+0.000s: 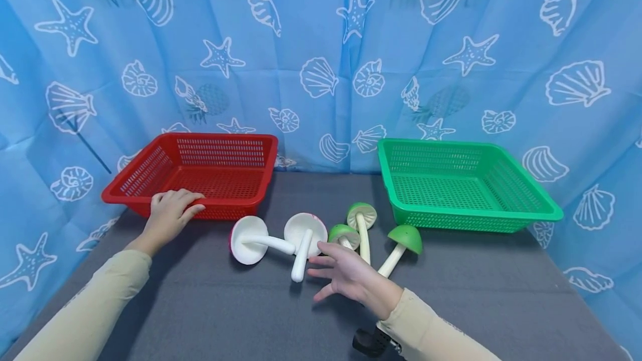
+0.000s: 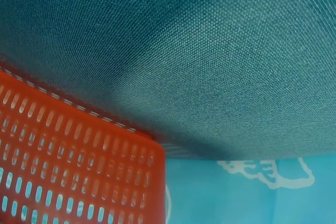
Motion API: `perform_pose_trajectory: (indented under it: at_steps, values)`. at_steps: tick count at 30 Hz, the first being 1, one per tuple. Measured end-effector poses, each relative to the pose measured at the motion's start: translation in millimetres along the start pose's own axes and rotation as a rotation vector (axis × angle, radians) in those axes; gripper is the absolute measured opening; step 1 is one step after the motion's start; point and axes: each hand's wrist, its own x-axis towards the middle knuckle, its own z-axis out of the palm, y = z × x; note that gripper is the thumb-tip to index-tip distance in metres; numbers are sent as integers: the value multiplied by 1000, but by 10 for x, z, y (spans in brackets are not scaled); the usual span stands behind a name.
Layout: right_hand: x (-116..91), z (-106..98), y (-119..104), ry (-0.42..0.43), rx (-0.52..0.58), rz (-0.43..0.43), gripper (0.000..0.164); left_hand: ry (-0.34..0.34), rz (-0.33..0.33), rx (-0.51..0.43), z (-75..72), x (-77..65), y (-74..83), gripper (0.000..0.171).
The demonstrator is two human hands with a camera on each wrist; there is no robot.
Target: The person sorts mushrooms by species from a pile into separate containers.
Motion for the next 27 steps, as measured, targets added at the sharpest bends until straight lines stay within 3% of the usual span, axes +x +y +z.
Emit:
perform_pose_trajectory:
  at_steps: [7,15,27]
  values:
    - [175,74,103,-8,22,-43,57,5,1,-7,-12,-9,-12,38]
    - [299,141,148,57,79,-66,62,-9,-3,-27,-16,-7,-11,37]
    - [315,165,139,157,89,-116,62,-6,11,-35,3,-5,-15,37]
